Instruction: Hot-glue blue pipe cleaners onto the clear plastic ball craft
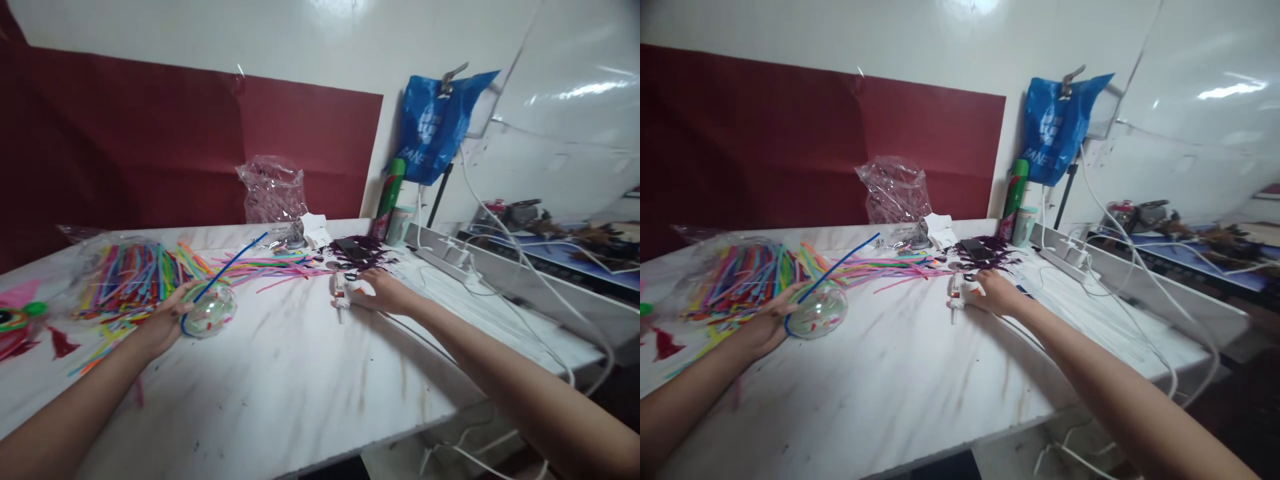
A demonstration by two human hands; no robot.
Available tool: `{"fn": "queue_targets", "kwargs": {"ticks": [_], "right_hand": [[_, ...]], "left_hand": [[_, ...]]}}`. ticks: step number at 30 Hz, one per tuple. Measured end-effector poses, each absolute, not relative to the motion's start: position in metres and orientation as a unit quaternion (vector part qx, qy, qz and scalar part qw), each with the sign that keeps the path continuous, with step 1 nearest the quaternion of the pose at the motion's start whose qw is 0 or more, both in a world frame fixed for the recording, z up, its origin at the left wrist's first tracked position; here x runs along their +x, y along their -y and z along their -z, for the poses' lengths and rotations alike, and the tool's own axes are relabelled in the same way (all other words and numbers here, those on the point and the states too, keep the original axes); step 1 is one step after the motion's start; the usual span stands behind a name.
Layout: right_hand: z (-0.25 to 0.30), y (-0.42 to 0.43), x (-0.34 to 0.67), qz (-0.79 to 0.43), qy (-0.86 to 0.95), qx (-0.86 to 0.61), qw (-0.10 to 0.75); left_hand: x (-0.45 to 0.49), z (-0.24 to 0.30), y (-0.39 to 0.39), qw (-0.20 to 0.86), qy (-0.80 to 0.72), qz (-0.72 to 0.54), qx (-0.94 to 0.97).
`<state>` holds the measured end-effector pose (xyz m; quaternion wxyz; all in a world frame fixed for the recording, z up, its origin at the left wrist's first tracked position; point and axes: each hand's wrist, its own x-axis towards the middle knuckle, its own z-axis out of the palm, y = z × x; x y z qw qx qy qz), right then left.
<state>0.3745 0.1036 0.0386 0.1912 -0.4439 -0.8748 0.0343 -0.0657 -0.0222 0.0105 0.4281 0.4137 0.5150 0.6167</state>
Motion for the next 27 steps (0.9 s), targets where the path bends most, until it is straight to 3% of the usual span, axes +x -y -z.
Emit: {"fn": "queue_targets", "kwargs": {"ticks": [6, 12, 17, 22, 27], "right_hand": [[-0.013, -0.106, 0.361, -0.042, 0.887, -0.437, 0.142], [-0.008, -0.088, 0.363, -0.079, 0.868, -0.437, 0.222], [-0.022, -0.063, 0.326, -0.226, 0.854, -0.364, 0.297], [-0.04, -0.026, 0.262, -0.518, 0.802, -0.168, 0.244], [-0.04, -0.005, 0.222, -0.486, 0.801, -0.211, 0.277]], "left_hand": [[-0.06, -0.016, 0.025, 0.427, -0.519, -0.614, 0.415], [-0.061, -0.014, 0.022, 0.426, -0.502, -0.618, 0.43], [-0.052, -0.009, 0.025, 0.427, -0.482, -0.617, 0.452], [-0.049, -0.001, 0.025, 0.435, -0.444, -0.626, 0.471], [-0.051, 0.002, 0.025, 0.441, -0.442, -0.624, 0.471]]}}
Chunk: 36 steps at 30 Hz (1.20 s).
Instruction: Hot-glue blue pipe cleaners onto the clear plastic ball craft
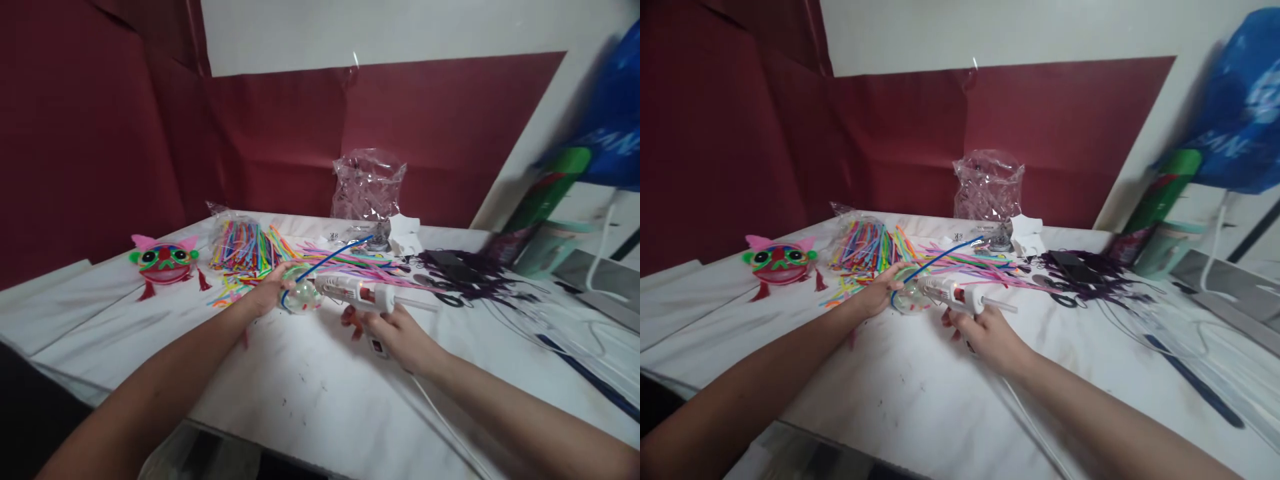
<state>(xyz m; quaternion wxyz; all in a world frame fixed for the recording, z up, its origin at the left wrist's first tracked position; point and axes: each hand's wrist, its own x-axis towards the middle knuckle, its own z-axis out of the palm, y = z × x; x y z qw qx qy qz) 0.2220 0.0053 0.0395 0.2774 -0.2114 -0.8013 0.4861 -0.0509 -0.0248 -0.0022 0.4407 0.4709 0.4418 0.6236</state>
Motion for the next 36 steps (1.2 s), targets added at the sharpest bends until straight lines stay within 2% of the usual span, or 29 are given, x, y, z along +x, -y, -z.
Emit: {"fn": "queue_targets", "kwargs": {"ticks": [7, 16, 36], "right_hand": [[-0.034, -0.006, 0.215, -0.442, 0.805, -0.274, 0.285], [-0.038, 0.0, 0.214, -0.426, 0.807, -0.27, 0.307], [-0.038, 0.0, 0.217, -0.451, 0.795, -0.277, 0.296]], "left_hand": [[-0.045, 0.002, 0.023, 0.461, -0.416, -0.625, 0.474], [-0.039, 0.003, 0.024, 0.449, -0.419, -0.633, 0.471], [-0.044, 0.01, 0.023, 0.406, -0.43, -0.613, 0.524]]}}
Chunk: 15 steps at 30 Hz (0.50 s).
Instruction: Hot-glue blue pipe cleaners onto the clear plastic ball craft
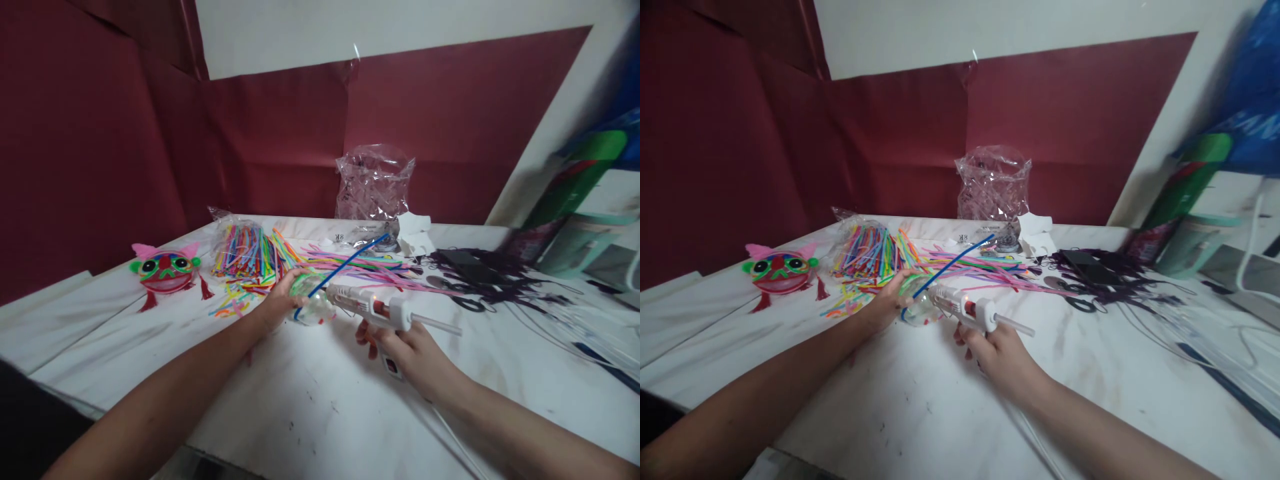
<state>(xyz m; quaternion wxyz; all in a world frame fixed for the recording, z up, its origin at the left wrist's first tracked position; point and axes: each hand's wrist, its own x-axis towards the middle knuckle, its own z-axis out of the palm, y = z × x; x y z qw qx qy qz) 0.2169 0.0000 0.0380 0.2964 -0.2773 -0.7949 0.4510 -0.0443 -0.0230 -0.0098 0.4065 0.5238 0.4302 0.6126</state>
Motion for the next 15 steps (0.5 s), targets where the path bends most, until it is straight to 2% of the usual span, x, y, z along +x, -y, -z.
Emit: {"fn": "queue_targets", "kwargs": {"ticks": [5, 15], "right_hand": [[-0.033, -0.004, 0.219, -0.457, 0.789, -0.29, 0.29], [-0.029, -0.007, 0.218, -0.446, 0.78, -0.311, 0.309]], "left_hand": [[-0.045, 0.01, 0.023, 0.374, -0.427, -0.623, 0.538], [-0.043, -0.003, 0.028, 0.412, -0.427, -0.608, 0.527]]}}
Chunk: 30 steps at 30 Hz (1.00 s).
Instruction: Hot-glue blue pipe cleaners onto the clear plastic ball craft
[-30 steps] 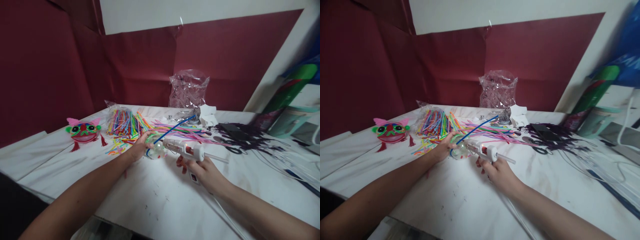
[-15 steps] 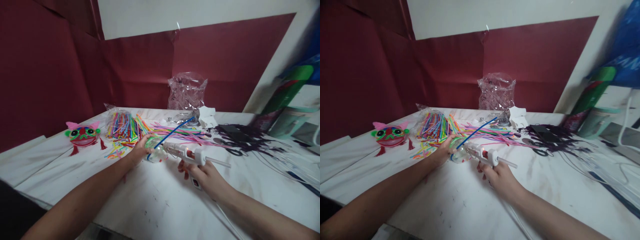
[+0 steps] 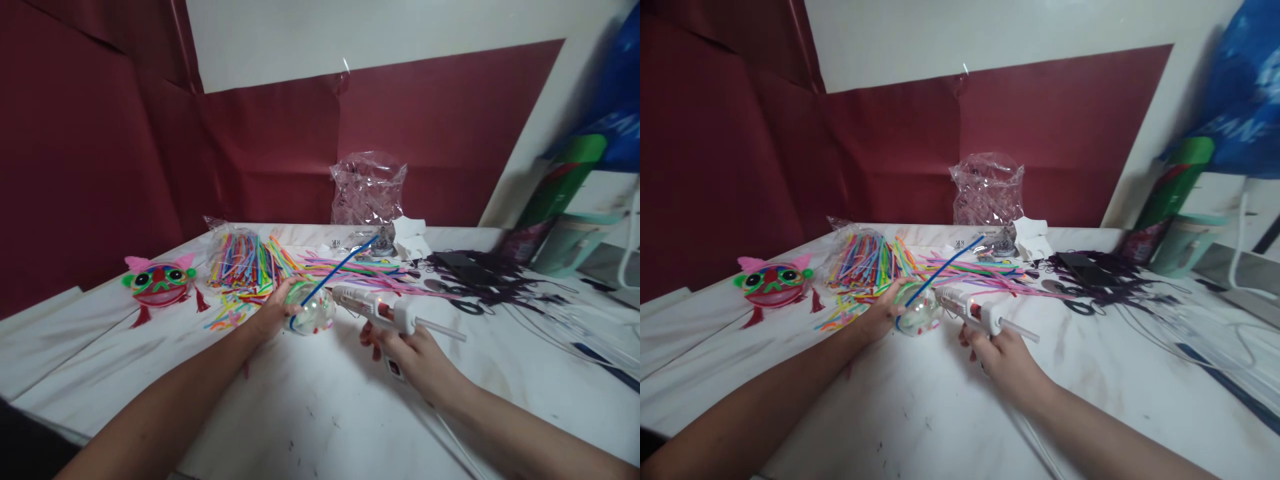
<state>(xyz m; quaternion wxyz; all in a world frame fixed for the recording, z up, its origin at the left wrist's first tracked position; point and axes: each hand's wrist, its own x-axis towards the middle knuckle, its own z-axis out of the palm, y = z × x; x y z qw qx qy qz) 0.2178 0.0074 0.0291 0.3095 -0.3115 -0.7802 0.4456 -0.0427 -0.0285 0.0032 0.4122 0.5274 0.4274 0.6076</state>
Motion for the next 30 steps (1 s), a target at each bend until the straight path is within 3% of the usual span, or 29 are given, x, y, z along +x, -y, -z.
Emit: {"fn": "queue_targets", "kwargs": {"ticks": [20, 30], "right_hand": [[-0.028, -0.008, 0.224, -0.414, 0.824, -0.264, 0.282], [-0.024, -0.01, 0.223, -0.43, 0.813, -0.271, 0.283]], "left_hand": [[-0.047, -0.003, 0.032, 0.335, -0.473, -0.562, 0.59], [-0.047, -0.005, 0.032, 0.36, -0.467, -0.562, 0.58]]}}
